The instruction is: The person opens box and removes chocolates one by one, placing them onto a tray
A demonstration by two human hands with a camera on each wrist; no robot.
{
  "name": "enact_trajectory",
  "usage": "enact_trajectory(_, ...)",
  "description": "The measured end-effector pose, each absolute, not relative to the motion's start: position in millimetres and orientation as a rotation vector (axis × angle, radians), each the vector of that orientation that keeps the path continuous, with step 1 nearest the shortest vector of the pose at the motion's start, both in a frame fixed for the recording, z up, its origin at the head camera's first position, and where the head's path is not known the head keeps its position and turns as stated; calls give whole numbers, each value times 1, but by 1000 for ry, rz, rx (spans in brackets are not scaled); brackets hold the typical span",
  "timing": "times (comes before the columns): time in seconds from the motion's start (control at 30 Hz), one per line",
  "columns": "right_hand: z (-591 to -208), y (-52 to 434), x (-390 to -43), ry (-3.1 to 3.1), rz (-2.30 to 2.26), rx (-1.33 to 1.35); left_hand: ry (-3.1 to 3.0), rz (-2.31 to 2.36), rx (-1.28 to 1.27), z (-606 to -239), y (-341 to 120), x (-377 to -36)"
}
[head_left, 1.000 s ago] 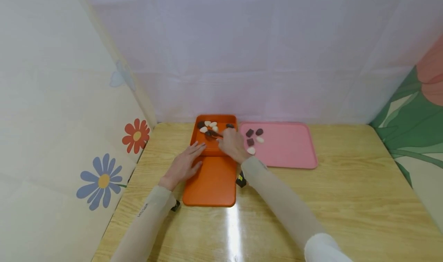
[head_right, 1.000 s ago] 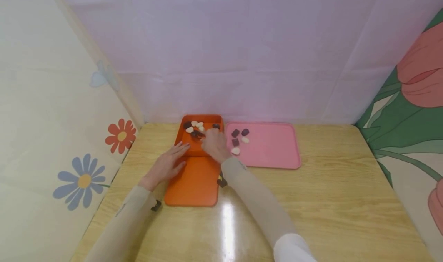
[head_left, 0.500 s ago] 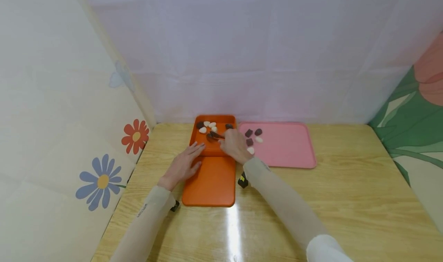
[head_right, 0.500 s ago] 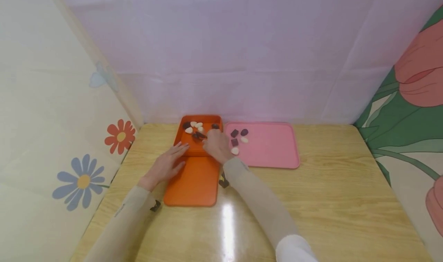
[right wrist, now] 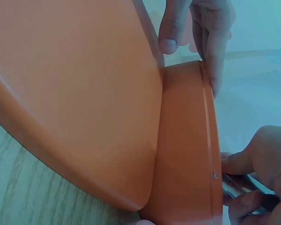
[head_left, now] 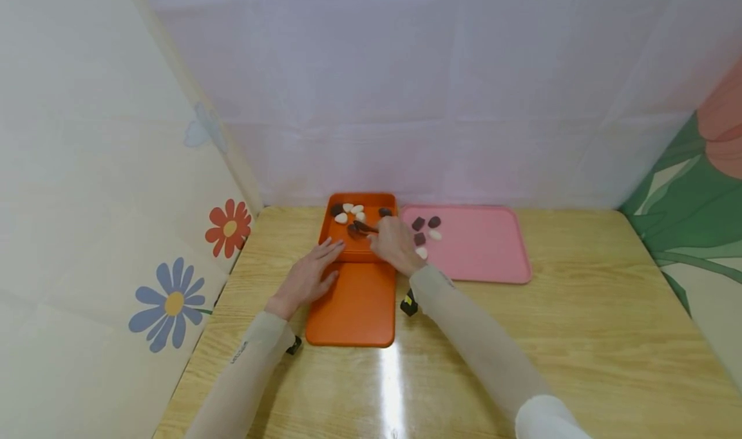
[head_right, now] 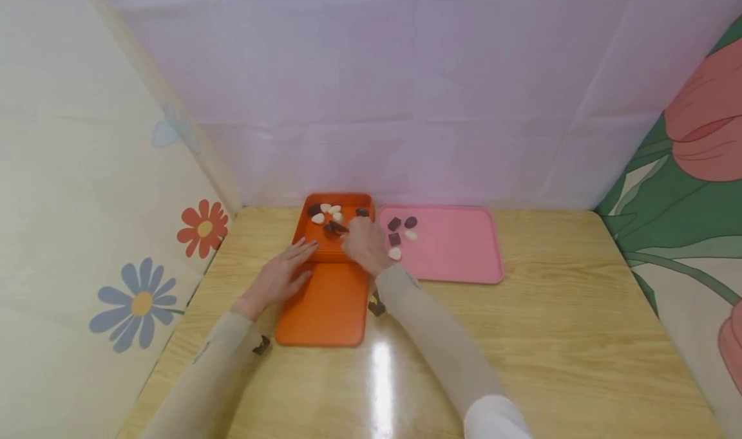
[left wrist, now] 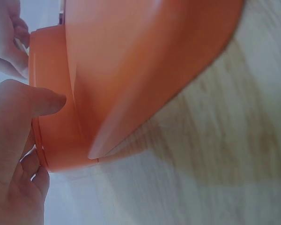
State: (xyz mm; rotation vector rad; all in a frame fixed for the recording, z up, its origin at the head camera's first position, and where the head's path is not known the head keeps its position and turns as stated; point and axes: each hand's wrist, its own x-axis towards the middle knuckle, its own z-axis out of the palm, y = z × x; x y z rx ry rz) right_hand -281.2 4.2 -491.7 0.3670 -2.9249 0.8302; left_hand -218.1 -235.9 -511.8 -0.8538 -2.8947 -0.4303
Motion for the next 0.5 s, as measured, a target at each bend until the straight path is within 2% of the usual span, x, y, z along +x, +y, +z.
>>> enact_trajectory(0.5,-467,35,-260,-2887,1029,385,-2886,-428,-858,-511,-235,-218)
